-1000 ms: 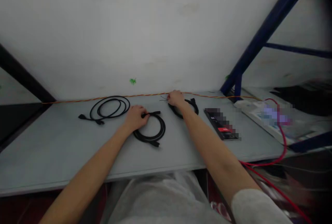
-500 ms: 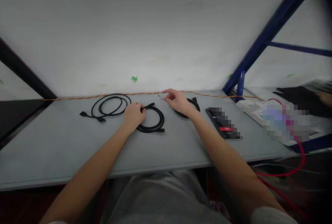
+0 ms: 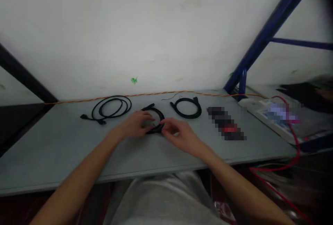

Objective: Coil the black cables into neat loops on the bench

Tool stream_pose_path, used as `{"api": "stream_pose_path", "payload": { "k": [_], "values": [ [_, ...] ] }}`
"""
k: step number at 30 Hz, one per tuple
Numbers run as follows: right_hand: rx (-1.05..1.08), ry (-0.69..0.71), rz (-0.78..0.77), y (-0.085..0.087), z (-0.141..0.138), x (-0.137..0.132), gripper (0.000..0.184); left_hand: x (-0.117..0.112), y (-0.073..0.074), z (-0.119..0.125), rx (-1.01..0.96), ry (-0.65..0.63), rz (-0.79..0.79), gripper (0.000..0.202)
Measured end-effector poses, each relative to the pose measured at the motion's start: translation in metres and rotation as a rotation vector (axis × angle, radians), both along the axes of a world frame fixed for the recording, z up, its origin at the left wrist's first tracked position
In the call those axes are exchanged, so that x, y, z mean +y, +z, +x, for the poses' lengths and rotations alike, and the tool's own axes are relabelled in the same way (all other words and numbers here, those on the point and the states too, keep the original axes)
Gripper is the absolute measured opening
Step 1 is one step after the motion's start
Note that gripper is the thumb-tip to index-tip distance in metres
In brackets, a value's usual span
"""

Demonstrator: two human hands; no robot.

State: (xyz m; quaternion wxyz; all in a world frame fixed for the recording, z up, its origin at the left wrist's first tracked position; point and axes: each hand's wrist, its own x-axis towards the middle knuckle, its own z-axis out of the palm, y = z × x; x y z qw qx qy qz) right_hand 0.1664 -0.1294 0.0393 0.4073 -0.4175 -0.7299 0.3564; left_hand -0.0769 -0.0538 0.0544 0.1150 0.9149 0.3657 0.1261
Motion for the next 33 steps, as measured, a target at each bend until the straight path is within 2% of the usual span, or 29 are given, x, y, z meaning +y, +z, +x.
{"api": "stream_pose_path", "payload": {
  "k": [2, 4, 9, 13, 16, 21, 28, 33],
  "values": [
    [-0.07, -0.016, 0.053, -0.004, 0.002, -0.008, 0.032, -0.012, -0.002, 0.0, -0.004, -0.067, -0.089, 0.035],
    [-0.142, -0.023, 0.09, -0.009, 0.003, -0.012, 0.035, -0.02, -0.008, -0.001, -0.032, -0.04, -0.09, 0.032],
    [-0.277, -0.065, 0.137, -0.023, -0.003, -0.014, 0.036, -0.023, -0.03, -0.003, -0.131, -0.003, 0.051, 0.021],
    [-0.329, -0.07, 0.183, -0.031, -0.007, -0.016, 0.038, -0.024, -0.039, 0.002, -0.156, 0.006, 0.15, 0.017],
    [-0.339, -0.063, 0.202, -0.033, -0.008, -0.016, 0.04, -0.026, -0.04, 0.005, -0.169, 0.022, 0.166, 0.016],
    [-0.37, -0.142, 0.154, -0.032, -0.012, -0.012, 0.04, -0.027, -0.038, 0.008, -0.246, 0.072, 0.202, 0.018],
    [-0.385, -0.243, 0.146, -0.034, -0.021, -0.006, 0.042, -0.027, -0.042, 0.01, -0.241, 0.003, 0.213, 0.016],
    [-0.435, -0.265, 0.171, -0.035, -0.024, -0.006, 0.038, -0.028, -0.045, 0.011, -0.204, 0.006, 0.246, 0.016]
  ]
}}
